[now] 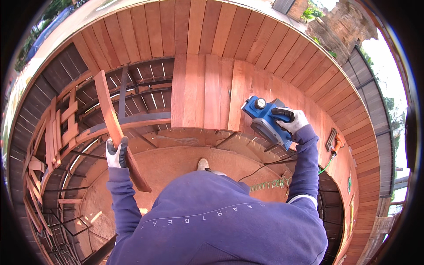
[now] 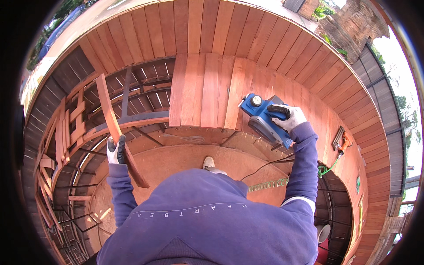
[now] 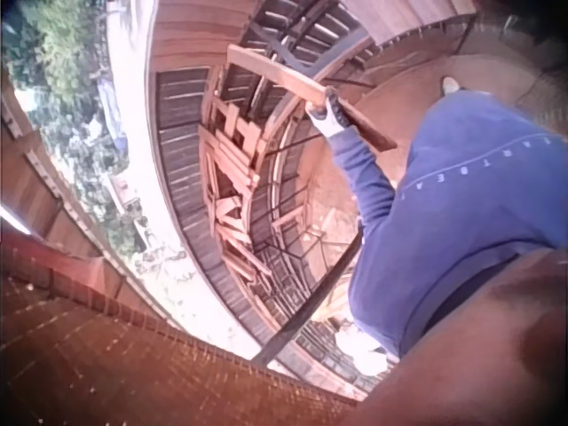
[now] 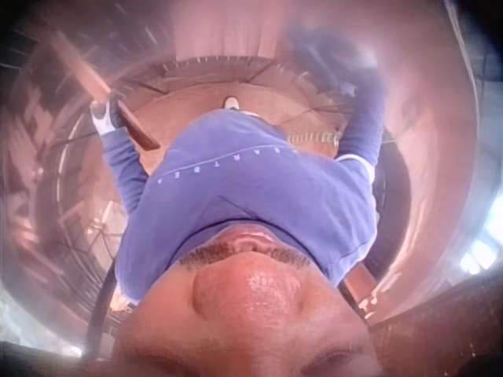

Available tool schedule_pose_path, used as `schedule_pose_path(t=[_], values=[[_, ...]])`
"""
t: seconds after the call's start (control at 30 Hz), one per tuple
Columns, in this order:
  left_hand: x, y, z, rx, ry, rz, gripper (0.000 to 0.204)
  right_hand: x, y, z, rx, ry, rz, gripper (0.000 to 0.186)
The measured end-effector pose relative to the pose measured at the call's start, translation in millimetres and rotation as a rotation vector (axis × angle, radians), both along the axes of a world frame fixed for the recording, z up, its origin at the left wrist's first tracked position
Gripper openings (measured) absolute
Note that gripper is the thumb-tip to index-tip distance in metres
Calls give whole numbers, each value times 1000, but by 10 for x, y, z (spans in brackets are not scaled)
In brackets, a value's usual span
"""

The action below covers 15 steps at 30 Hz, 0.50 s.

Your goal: The person uses a handheld electric planer to smooth the edges of wooden planks on a circular deck. They then place the planks into gaps in the deck structure, adjusting them by hand to fit. The person briefly sits on the floor to handle a phone and a box before resuming the installation of the planks.

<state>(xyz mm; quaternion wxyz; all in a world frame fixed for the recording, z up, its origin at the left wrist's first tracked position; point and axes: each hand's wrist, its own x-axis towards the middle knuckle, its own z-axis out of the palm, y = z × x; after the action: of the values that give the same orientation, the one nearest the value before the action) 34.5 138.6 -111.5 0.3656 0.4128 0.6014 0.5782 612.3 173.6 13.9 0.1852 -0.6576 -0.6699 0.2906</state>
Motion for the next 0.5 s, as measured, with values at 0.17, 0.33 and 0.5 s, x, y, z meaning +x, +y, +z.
schedule_pose_path(t=[0.17, 0.33, 0.5], values=[[68, 241, -116, 18, -39, 43, 29, 286, 615, -129, -32, 47, 166, 37], [257, 350, -133, -1, -64, 73, 19, 471, 863, -158, -121, 170, 215, 40], [250, 525, -105, -18, 171, 28, 29, 457, 936, -179, -206, 103, 153, 43]])
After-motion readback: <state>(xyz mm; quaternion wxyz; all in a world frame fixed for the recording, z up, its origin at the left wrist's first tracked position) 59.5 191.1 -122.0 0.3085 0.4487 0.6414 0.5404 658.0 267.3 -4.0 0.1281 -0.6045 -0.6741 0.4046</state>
